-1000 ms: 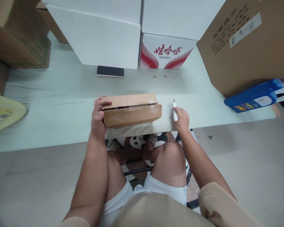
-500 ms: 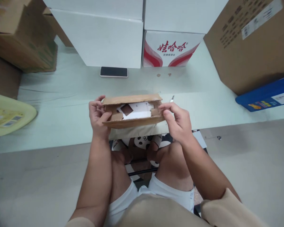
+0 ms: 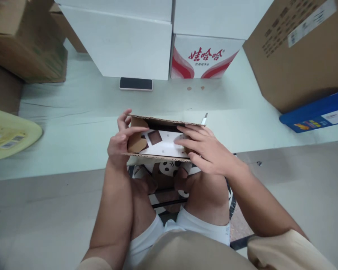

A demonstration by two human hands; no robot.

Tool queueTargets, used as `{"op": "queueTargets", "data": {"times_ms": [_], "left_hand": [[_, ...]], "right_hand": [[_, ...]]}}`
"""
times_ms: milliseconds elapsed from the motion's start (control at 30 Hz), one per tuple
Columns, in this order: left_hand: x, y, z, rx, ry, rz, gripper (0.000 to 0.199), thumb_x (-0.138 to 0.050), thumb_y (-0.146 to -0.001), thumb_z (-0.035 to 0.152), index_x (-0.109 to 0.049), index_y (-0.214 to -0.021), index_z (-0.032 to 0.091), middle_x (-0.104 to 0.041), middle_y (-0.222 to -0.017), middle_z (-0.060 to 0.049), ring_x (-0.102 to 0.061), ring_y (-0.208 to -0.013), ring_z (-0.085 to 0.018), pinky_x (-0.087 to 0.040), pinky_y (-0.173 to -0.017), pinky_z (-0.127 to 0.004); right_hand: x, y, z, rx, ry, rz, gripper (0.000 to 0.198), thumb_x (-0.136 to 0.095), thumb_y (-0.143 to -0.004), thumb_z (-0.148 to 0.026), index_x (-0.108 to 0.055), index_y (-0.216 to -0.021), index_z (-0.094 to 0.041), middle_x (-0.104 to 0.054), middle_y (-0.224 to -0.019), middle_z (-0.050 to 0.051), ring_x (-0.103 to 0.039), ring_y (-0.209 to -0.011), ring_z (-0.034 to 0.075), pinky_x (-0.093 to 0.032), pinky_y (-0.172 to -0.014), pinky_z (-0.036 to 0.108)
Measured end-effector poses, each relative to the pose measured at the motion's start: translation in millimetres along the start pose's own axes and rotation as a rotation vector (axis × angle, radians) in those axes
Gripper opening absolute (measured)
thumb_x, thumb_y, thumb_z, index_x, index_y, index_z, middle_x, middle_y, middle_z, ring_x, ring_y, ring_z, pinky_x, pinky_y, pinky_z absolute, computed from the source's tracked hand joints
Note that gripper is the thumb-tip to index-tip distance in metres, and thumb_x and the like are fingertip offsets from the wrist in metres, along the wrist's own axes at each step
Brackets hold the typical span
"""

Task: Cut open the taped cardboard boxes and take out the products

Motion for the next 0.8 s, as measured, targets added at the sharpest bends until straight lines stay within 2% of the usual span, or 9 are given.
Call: {"op": "queueTargets", "data": {"times_ms": [100,167,300,400,467,567,667,733,800], "left_hand": [[-1.4,0.5,6.8,-0.024,-0.013,-0.027,0.064,-0.037,-0.096,0.072,-0.082,-0.095,0.027,-0.031,-0.165,0.002,-0.035,-0.151,-0.037,-0.040,-0.128,-0.050],[-1.4,1.2,11.3,-0.048,-0.024,-0.033,0.064,-0.038,-0.095,0.073,-0.081,-0.087,0.025,-0.029,-0.166,0.002,-0.032,-0.152,-0.038,-0.041,-0.127,-0.052],[0.6,2.2,14.6,-0.045,-0.032,-0.031,0.066,-0.040,-0.093,0.076,-0.071,-0.075,0.021,-0.031,-0.165,0.000,-0.029,-0.152,-0.040,-0.039,-0.128,-0.054],[2.6,1.0,14.4,-0.035,-0.032,-0.007,0.064,-0.045,-0.089,0.081,-0.062,-0.073,0.021,-0.037,-0.160,-0.003,-0.032,-0.151,-0.039,-0.038,-0.127,-0.055],[3.2,-0.4,14.3,-0.025,-0.023,0.015,0.063,-0.051,-0.086,0.083,-0.057,-0.072,0.021,-0.042,-0.156,-0.005,-0.036,-0.150,-0.039,-0.042,-0.124,-0.055],[2.7,-2.2,14.7,-0.007,0.017,0.032,0.063,-0.058,-0.082,0.083,-0.053,-0.072,0.021,-0.046,-0.151,-0.006,-0.040,-0.148,-0.040,-0.046,-0.120,-0.055],[2.9,-2.5,15.9,-0.002,0.046,0.042,0.065,-0.062,-0.078,0.085,-0.050,-0.073,0.021,-0.046,-0.149,-0.007,-0.042,-0.147,-0.041,-0.046,-0.119,-0.056],[3.7,-2.0,16.8,0.003,0.046,0.037,0.067,-0.064,-0.076,0.086,-0.048,-0.072,0.021,-0.046,-0.150,-0.007,-0.044,-0.145,-0.041,-0.046,-0.118,-0.056],[4.6,-1.4,17.6,0.010,0.037,0.032,0.068,-0.064,-0.075,0.086,-0.046,-0.072,0.021,-0.047,-0.151,-0.007,-0.047,-0.143,-0.041,-0.047,-0.117,-0.056]], "right_hand": [[-1.1,-0.7,-0.3,0.014,0.018,0.026,0.033,-0.042,-0.097,-0.025,-0.073,-0.105,-0.020,-0.064,-0.145,0.014,-0.054,-0.141,0.035,-0.045,-0.111,0.054],[2.5,-0.7,-1.6,0.037,0.026,0.083,0.027,-0.043,-0.097,-0.022,-0.068,-0.089,-0.019,-0.069,-0.133,0.014,-0.062,-0.129,0.031,-0.049,-0.104,0.048],[20.3,2.2,-2.7,0.087,0.091,0.171,0.024,-0.047,-0.098,-0.022,-0.060,-0.078,-0.021,-0.073,-0.103,0.011,-0.068,-0.105,0.026,-0.050,-0.091,0.041],[33.6,3.4,2.5,0.015,0.224,0.077,0.026,-0.049,-0.100,-0.026,-0.060,-0.077,-0.022,-0.069,-0.080,0.005,-0.067,-0.082,0.021,-0.047,-0.079,0.038],[38.5,2.7,8.5,-0.063,0.301,-0.018,0.026,-0.049,-0.101,-0.032,-0.064,-0.082,-0.024,-0.068,-0.073,0.003,-0.064,-0.071,0.019,-0.046,-0.076,0.037],[37.0,-1.4,18.2,-0.134,0.338,-0.154,0.026,-0.054,-0.098,-0.046,-0.070,-0.103,-0.026,-0.073,-0.077,0.003,-0.066,-0.069,0.020,-0.047,-0.073,0.037],[27.7,-7.9,27.0,-0.144,0.293,-0.241,0.053,-0.068,-0.087,-0.058,-0.069,-0.128,-0.025,-0.079,-0.099,0.009,-0.072,-0.086,0.027,-0.051,-0.072,0.038],[21.4,-12.1,31.2,-0.143,0.238,-0.245,0.069,-0.075,-0.081,-0.060,-0.065,-0.138,-0.023,-0.077,-0.121,0.013,-0.072,-0.106,0.033,-0.056,-0.083,0.043],[16.6,-14.6,33.1,-0.146,0.192,-0.236,0.074,-0.076,-0.079,-0.059,-0.063,-0.142,-0.021,-0.072,-0.135,0.015,-0.068,-0.121,0.037,-0.056,-0.095,0.049]]}}
Point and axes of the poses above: each hand's wrist, its own y-axis away from the middle knuckle, its own x-axis out of the back of the hand, z = x × y, the point moved 3 cm from there along -y, towards the middle knuckle
